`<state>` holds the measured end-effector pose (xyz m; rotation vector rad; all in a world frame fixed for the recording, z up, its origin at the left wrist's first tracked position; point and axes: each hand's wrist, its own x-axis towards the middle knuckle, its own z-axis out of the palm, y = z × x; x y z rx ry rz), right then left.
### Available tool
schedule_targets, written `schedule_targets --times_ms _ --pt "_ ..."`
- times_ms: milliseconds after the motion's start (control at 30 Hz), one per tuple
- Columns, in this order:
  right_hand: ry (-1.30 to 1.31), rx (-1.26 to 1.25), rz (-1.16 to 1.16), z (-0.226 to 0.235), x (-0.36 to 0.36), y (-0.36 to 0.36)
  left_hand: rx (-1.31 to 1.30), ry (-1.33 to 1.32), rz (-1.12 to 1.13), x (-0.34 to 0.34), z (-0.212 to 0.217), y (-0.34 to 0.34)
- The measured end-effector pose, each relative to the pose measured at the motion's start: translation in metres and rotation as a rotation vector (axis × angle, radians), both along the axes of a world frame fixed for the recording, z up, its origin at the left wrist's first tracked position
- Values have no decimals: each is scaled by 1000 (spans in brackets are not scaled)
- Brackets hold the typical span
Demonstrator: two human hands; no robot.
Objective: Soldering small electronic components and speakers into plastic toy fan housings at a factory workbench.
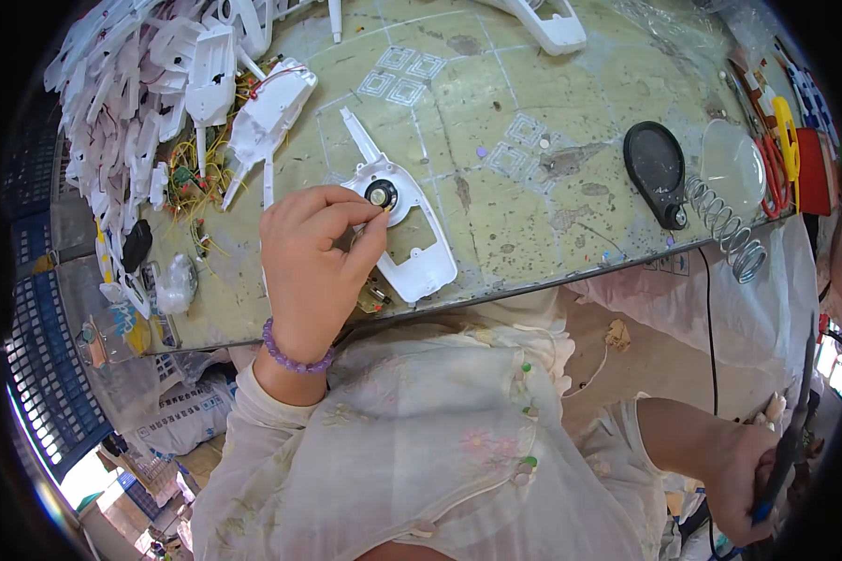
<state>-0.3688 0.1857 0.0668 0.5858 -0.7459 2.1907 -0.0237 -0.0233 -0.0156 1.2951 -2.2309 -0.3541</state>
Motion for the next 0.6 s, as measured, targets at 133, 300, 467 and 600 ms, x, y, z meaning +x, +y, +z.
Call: schedule_targets --times_ms 133,300,467,600 --pt "153 168 272 -15 43 -30 22 13 11 1 3 0" --pt "333 634 457 -83 110 -86 -7 15 16 -8 8 -1" --pt "427 689 604 -102 135 -108 -64 -77 -9 -8 10 0" --pt "554 875 754 -100 129 -113 -85 -108 8 -10 12 1"
